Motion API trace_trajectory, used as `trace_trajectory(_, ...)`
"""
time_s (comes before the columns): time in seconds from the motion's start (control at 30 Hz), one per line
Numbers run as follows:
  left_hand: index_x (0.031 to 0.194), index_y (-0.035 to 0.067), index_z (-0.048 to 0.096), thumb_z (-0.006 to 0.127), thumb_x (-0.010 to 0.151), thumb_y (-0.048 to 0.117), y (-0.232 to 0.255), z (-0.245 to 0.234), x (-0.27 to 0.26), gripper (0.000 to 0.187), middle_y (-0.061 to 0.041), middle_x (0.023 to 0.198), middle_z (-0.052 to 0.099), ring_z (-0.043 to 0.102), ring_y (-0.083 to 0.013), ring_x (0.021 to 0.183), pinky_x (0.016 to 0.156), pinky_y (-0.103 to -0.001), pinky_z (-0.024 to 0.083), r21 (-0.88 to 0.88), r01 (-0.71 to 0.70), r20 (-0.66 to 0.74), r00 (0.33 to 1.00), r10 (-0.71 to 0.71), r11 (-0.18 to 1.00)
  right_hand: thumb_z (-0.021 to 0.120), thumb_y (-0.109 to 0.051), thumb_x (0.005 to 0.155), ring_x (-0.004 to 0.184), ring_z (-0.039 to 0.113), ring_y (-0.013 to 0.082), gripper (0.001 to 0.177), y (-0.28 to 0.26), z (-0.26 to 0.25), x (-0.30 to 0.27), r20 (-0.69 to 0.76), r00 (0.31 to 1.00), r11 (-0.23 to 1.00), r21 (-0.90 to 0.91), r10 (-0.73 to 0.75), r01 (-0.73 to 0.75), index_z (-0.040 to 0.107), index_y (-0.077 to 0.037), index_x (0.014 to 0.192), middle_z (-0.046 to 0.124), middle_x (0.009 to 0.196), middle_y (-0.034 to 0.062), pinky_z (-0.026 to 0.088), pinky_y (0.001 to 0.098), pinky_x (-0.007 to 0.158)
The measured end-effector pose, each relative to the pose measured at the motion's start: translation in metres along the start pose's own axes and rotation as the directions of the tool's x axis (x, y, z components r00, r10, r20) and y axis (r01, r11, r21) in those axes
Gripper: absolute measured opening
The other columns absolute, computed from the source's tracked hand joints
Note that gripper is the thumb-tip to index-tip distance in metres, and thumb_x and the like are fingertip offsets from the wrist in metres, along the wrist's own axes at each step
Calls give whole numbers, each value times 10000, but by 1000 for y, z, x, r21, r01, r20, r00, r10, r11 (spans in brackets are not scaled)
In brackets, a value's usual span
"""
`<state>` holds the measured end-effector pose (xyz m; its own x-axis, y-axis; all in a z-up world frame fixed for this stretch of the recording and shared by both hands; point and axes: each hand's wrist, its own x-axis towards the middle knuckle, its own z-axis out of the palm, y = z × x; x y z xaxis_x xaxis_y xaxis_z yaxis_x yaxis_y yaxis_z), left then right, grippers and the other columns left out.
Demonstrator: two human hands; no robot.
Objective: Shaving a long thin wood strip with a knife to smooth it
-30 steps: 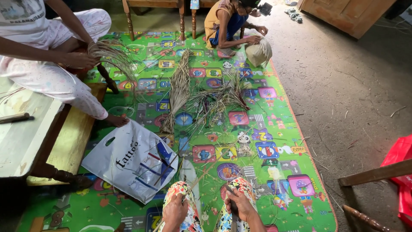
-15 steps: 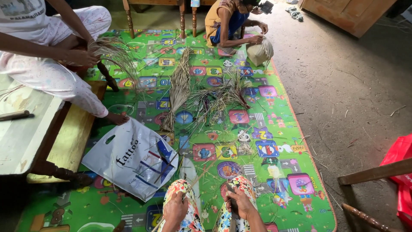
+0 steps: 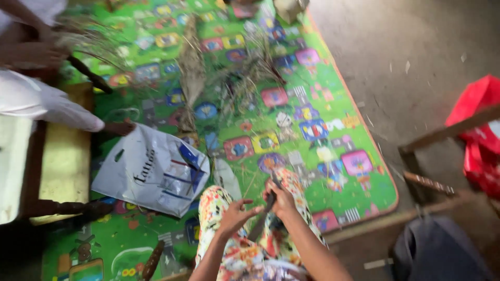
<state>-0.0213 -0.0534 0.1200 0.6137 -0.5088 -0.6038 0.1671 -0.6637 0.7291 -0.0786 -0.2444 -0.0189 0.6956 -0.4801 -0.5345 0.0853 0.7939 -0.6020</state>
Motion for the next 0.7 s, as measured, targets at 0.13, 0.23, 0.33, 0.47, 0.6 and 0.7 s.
trace_trajectory(0.13,1130,74,775,931,658,451,-8,37,-5,624,-250,1123,629,624,-425,1079,970,-482,477,-99,-91,120,988,102,991,668,-135,1010,711,697,287,151,28,7,-28,-177,975,990,-23,131,-137,672,-114,1160,677,778,147,617,410,630)
trace_trajectory(0.23,943,65,812,900,747,340,-51,49,8,349,-141,883,661,623,-259,809,766,-372,502,-119,-162,98,980,174,980,805,-177,921,815,711,270,316,37,7,-40,-213,969,982,-112,122,-149,708,-133,1219,734,941,129,597,402,698)
trace_trajectory(0.33,911,79,792,772,903,405,-69,37,-2,327,-106,767,695,616,-226,734,728,-393,485,-86,-56,1,998,56,995,886,-106,820,679,670,190,481,6,-5,-81,-135,990,953,-302,-48,5,713,-127,1268,748,982,84,540,304,551)
trace_trajectory(0.47,1080,-17,741,672,1013,348,-64,5,-14,377,-260,974,760,708,-352,1056,957,-510,510,-173,-50,-163,986,22,984,759,3,903,462,630,174,317,-65,-58,-130,-107,929,867,-408,-356,285,721,-78,1207,721,887,110,495,287,373)
trace_trajectory(0.6,944,28,746,695,1025,445,-151,3,20,428,-135,728,712,667,-216,715,693,-409,520,-124,-67,-217,975,39,990,900,-100,812,507,647,181,198,-91,-247,-142,-367,672,650,-726,-643,226,752,-41,929,686,738,126,491,283,412)
trace_trajectory(0.7,879,32,710,691,1018,412,-129,9,14,406,-95,735,661,571,-192,721,674,-385,485,-161,-51,-274,962,5,986,916,-290,847,557,699,242,444,-103,-336,-178,-768,349,800,-595,-538,-76,638,-45,1092,683,818,151,557,324,413)
